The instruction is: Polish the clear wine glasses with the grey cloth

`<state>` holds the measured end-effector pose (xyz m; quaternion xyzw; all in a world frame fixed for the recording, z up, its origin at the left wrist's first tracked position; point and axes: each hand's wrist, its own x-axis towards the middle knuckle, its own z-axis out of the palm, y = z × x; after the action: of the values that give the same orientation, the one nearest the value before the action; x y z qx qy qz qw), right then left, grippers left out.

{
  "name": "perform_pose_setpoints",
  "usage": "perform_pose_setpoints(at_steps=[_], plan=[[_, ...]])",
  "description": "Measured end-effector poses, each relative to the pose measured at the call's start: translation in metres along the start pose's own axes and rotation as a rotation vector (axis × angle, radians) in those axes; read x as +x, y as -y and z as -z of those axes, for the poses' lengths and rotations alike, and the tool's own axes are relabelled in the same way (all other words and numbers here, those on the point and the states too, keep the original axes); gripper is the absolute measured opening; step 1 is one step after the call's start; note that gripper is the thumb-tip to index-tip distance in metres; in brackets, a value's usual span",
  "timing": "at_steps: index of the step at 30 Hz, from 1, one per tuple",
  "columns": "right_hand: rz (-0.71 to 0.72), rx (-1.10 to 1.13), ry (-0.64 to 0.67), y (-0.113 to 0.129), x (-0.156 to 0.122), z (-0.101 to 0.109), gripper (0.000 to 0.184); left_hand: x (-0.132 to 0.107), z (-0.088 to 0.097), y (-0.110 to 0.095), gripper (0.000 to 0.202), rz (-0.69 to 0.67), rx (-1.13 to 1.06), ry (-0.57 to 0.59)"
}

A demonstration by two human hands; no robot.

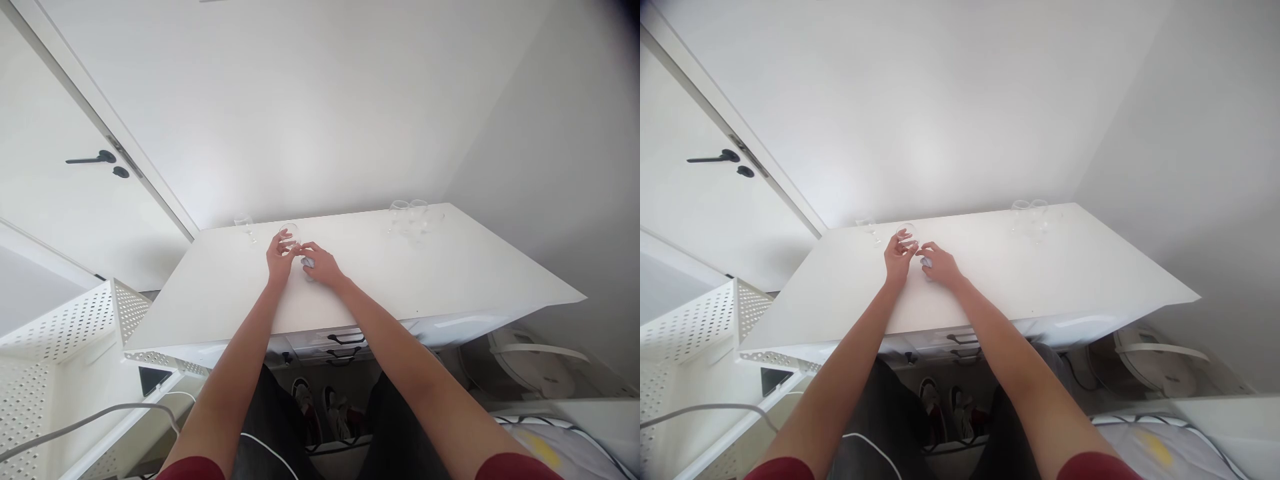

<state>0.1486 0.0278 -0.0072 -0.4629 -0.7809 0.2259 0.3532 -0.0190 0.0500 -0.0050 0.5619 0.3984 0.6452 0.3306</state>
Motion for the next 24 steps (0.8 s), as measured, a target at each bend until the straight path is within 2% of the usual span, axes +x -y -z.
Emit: perform_pose_setpoints(at_steps=[4,10,15,19,21,24], plan=[[-0.007,-0.168,0.114,0.003,0.002,-0.006,0.049,-0.001,-0.001,0.001,0.05,-0.006,0.066,0.042],[-0.104,-0.227,0.104,0.005,0.003,-0.02,0.035,0.001,-0.002,0.004,0.041,0.036,0.067,0.052],[-0.158,-0.305,0.06,0.005,0.0,-0.02,0.038,0.001,0.0,0.002,0.06,0.093,0.04,0.1],[-0.287,-0.414,0.032,-0.008,-0.01,0.002,0.044,-0.002,0.002,0.004,0.059,0.082,-0.004,0.048],[-0.35,-0.475,0.014,-0.022,-0.022,0.023,0.047,-0.003,0.002,0.005,0.054,0.091,-0.003,0.029],[-0.467,-0.57,-0.038,-0.049,-0.051,0.066,0.049,-0.001,0.0,0.006,0.046,0.088,-0.004,0.029]])
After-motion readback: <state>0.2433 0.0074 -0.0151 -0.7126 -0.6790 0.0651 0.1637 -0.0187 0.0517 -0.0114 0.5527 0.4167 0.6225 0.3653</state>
